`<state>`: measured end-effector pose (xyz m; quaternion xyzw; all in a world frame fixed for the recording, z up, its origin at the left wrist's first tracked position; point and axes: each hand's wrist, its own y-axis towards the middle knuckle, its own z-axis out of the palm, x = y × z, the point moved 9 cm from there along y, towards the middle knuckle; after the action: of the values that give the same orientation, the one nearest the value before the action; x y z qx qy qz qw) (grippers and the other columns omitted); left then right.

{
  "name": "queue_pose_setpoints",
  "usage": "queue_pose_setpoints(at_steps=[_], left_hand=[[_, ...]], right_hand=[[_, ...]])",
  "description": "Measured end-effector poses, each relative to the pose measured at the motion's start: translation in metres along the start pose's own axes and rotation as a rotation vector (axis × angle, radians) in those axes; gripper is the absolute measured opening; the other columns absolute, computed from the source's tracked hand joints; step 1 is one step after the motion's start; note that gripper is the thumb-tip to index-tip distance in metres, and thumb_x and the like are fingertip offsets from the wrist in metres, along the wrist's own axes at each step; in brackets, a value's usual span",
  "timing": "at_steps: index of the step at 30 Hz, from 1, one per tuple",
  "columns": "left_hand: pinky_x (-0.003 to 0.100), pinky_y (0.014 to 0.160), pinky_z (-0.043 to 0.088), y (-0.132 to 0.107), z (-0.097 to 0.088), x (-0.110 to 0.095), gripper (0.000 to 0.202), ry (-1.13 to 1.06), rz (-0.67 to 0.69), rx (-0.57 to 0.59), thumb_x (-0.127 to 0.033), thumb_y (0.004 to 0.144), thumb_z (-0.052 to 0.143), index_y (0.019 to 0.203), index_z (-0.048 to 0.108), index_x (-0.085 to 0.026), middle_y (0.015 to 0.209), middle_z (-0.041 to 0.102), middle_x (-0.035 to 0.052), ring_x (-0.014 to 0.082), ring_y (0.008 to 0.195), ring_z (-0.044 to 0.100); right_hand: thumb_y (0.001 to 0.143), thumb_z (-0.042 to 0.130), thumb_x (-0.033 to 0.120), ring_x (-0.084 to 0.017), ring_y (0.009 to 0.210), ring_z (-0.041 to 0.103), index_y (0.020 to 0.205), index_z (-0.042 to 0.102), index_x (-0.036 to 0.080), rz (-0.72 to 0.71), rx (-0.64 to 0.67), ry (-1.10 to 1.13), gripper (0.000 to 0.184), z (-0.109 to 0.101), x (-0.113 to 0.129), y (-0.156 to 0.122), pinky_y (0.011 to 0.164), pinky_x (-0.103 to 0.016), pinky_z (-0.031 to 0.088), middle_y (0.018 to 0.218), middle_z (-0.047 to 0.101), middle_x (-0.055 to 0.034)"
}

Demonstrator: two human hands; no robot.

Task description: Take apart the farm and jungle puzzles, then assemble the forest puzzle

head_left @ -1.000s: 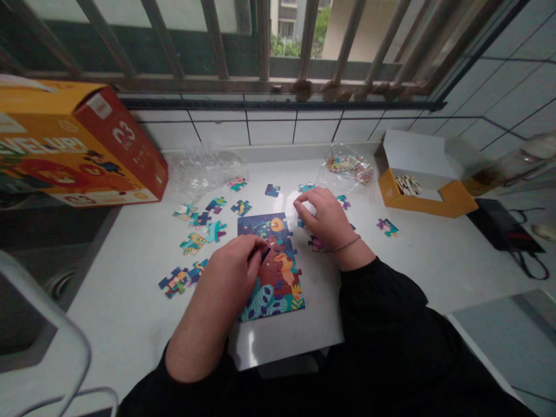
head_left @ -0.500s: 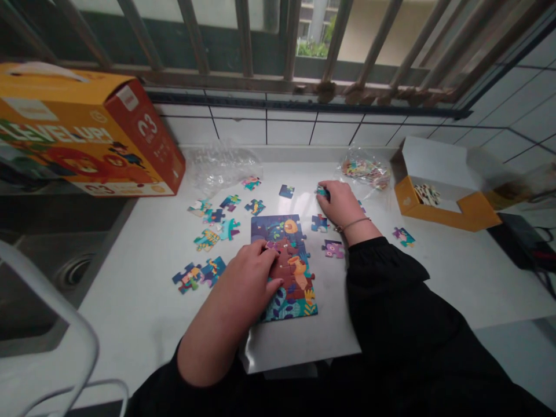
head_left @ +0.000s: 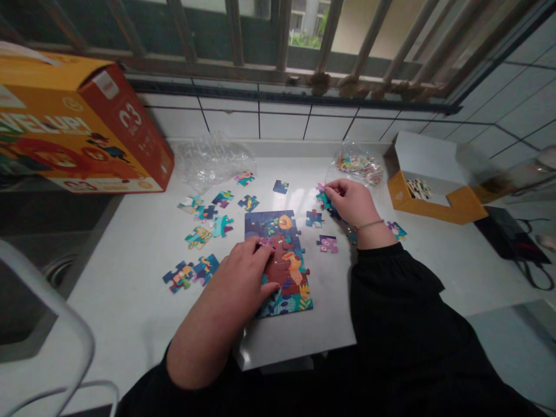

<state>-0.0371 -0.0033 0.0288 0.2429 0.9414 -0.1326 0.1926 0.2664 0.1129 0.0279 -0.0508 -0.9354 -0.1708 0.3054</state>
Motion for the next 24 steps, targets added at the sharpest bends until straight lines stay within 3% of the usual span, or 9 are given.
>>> queue_pose_setpoints(at_steps=[7, 12, 17, 20, 24], left_hand=[[0.058, 0.122, 0.053, 0.001, 0.001, 0.0, 0.052, 0.034, 0.011, 0.032, -0.03, 0.09, 0.091, 0.137, 0.07, -0.019, 0.16, 0.059, 0.0206, 0.0412, 0.144, 0.061], [0.058, 0.121, 0.053, 0.001, 0.0, 0.0, 0.05, 0.024, 0.004, 0.04, -0.031, 0.092, 0.089, 0.138, 0.07, -0.021, 0.157, 0.061, 0.0192, 0.0396, 0.142, 0.062], [0.058, 0.121, 0.054, 0.0, 0.0, -0.002, 0.05, 0.014, 0.009, 0.018, -0.031, 0.092, 0.089, 0.137, 0.071, -0.019, 0.153, 0.062, 0.0201, 0.0411, 0.141, 0.063], [0.058, 0.123, 0.052, -0.001, 0.001, -0.001, 0.05, 0.024, 0.02, 0.007, -0.032, 0.093, 0.088, 0.138, 0.07, -0.019, 0.156, 0.061, 0.0201, 0.041, 0.143, 0.061], [0.059, 0.123, 0.052, 0.0, 0.002, 0.001, 0.05, 0.025, 0.021, -0.004, -0.031, 0.093, 0.087, 0.138, 0.069, -0.02, 0.158, 0.06, 0.02, 0.0405, 0.144, 0.061]], right_hand=[[0.1, 0.067, 0.027, -0.028, 0.087, 0.073, 0.107, 0.084, 0.023, 0.027, -0.029, -0.22, 0.019, -0.01, -0.013, -0.008, 0.086, -0.042, 0.055, 0.102, 0.084, -0.0107], [0.1, 0.068, 0.028, -0.032, 0.102, 0.071, 0.106, 0.083, 0.02, -0.135, -0.044, -0.307, 0.018, -0.015, 0.011, -0.011, 0.096, -0.045, 0.054, 0.11, 0.08, -0.0159], [0.099, 0.08, 0.048, -0.03, 0.095, 0.07, 0.094, 0.081, 0.022, -0.216, 0.212, -0.325, 0.027, 0.008, 0.031, -0.029, 0.089, -0.044, 0.054, 0.099, 0.078, -0.0123], [0.088, 0.094, 0.047, -0.032, 0.1, 0.072, 0.1, 0.082, 0.022, -0.266, 0.319, -0.336, 0.03, 0.021, 0.035, -0.04, 0.091, -0.045, 0.057, 0.104, 0.078, -0.0129], [0.084, 0.097, 0.041, -0.031, 0.099, 0.072, 0.1, 0.08, 0.024, -0.264, 0.351, -0.29, 0.029, 0.024, 0.033, -0.041, 0.089, -0.043, 0.057, 0.108, 0.076, -0.0115]])
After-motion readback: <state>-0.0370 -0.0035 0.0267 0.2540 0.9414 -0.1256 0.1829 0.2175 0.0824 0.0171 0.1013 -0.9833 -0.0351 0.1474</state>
